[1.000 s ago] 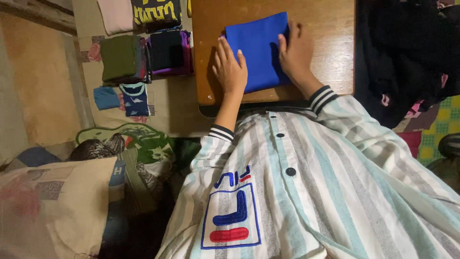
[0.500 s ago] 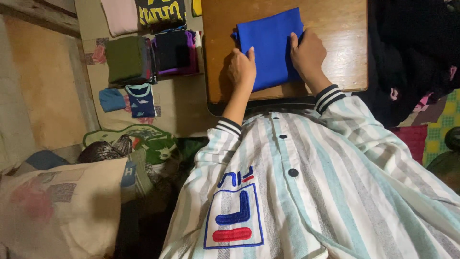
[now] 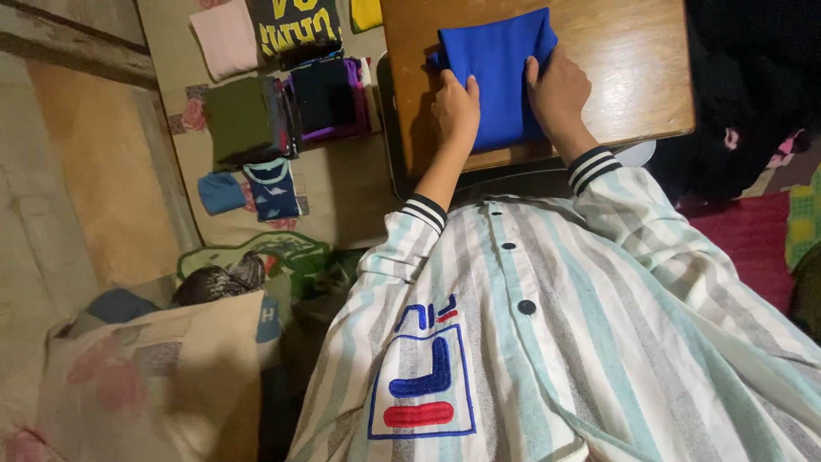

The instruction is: The recorder is folding several items of clothing on a small wooden board placed on a bed.

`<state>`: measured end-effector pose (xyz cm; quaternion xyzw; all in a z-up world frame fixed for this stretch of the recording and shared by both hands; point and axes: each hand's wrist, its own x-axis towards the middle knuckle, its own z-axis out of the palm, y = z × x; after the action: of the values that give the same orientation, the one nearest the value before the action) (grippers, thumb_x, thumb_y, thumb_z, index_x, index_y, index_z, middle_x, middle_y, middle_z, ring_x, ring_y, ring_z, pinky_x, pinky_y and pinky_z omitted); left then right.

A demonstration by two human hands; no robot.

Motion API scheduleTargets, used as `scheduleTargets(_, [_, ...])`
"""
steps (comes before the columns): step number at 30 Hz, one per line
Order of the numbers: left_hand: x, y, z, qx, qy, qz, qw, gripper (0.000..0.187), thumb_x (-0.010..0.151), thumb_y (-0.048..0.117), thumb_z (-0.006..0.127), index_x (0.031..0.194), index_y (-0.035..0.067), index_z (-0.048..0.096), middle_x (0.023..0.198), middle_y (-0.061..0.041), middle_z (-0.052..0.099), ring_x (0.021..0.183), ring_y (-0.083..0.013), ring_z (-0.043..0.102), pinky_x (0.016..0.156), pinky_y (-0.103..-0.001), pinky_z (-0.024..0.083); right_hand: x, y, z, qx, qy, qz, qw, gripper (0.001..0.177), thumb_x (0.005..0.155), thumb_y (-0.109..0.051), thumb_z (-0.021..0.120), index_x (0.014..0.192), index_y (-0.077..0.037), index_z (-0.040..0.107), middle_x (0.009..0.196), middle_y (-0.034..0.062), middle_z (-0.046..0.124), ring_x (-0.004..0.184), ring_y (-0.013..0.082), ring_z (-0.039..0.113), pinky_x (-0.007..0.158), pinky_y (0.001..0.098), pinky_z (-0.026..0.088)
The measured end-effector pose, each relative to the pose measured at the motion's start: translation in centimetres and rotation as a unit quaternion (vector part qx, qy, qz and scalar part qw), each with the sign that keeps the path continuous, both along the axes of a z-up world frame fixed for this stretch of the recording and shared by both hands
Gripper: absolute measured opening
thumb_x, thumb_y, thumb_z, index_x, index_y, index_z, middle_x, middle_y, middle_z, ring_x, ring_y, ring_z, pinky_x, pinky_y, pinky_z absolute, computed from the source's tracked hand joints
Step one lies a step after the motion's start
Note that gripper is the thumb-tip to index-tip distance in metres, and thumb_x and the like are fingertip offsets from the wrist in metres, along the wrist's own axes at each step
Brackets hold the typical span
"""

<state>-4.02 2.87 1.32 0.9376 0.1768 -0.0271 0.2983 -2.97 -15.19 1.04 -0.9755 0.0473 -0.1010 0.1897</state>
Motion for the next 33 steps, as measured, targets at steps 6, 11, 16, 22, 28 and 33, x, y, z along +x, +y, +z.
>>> scheduleTargets(6, [-1.0,4.8,-2.8,-0.025,-0.042,0.062,0.997,0.045,0.090,0.036,0.069,0.116,0.002,0.053,0.094,-0.026,0.072,0.088,-0.0460,0.070,0.081,-0.054,0.056,-1.3,3.9,1.3,0.016,0.046,-0.034,0.998,0.047,0.101,-0.048,0.068,0.103,-0.002,0.060,0.082,0.0249,0.070,0.075,0.0477,0.067,0.065,0.0576,0.051])
scheduleTargets(11, [-2.3,7.3,0.7,-0.022,-0.085,0.052,0.995,0.057,0.083,0.037,0.073,0.120,-0.001,0.050,0.103,-0.027,0.070,0.093,-0.0460,0.070,0.080,-0.051,0.057,-2.0,6.5,2.4,0.024,0.070,-0.069,0.995,0.052,0.099,-0.053,0.067,0.098,-0.002,0.065,0.083,0.0255,0.071,0.077,0.0483,0.068,0.067,0.0575,0.051])
scheduleTargets(16, [-2.0,7.9,1.5,-0.070,0.038,0.053,0.995,0.065,0.085,0.048,0.069,0.119,-0.004,0.051,0.104,-0.027,0.071,0.093,-0.0466,0.071,0.082,-0.052,0.057,-2.3,7.1,1.4,0.005,0.062,-0.082,0.995,0.053,0.099,-0.055,0.066,0.092,-0.003,0.070,0.084,0.0246,0.072,0.078,0.0461,0.069,0.068,0.0556,0.051])
scheduleTargets(22, [-1.6,7.3,0.5,-0.033,0.016,0.077,0.996,0.049,0.103,0.050,0.047,0.113,0.002,0.056,0.097,-0.026,0.073,0.090,-0.0464,0.072,0.080,-0.055,0.057,-2.5,7.2,0.4,-0.018,0.005,-0.087,0.996,0.049,0.099,-0.053,0.067,0.091,-0.004,0.068,0.077,0.0225,0.071,0.070,0.0442,0.068,0.062,0.0556,0.050])
scheduleTargets(28, [-2.1,7.0,1.3,0.007,-0.011,0.063,0.998,0.037,0.107,0.038,0.040,0.112,0.003,0.051,0.084,-0.024,0.072,0.078,-0.0454,0.072,0.068,-0.054,0.057,-2.8,7.4,0.5,0.011,-0.028,-0.059,0.998,0.045,0.103,-0.048,0.066,0.089,-0.005,0.067,0.077,0.0209,0.071,0.070,0.0438,0.067,0.063,0.0552,0.050])
scheduleTargets(33, [-2.0,6.3,0.2,0.056,-0.064,0.064,0.994,0.031,0.105,0.036,0.044,0.108,0.006,0.051,0.076,-0.021,0.071,0.069,-0.0456,0.070,0.061,-0.056,0.056,-2.4,6.9,-0.6,-0.005,-0.034,-0.068,0.997,0.044,0.102,-0.047,0.067,0.090,-0.005,0.069,0.075,0.0212,0.071,0.067,0.0437,0.068,0.060,0.0549,0.051])
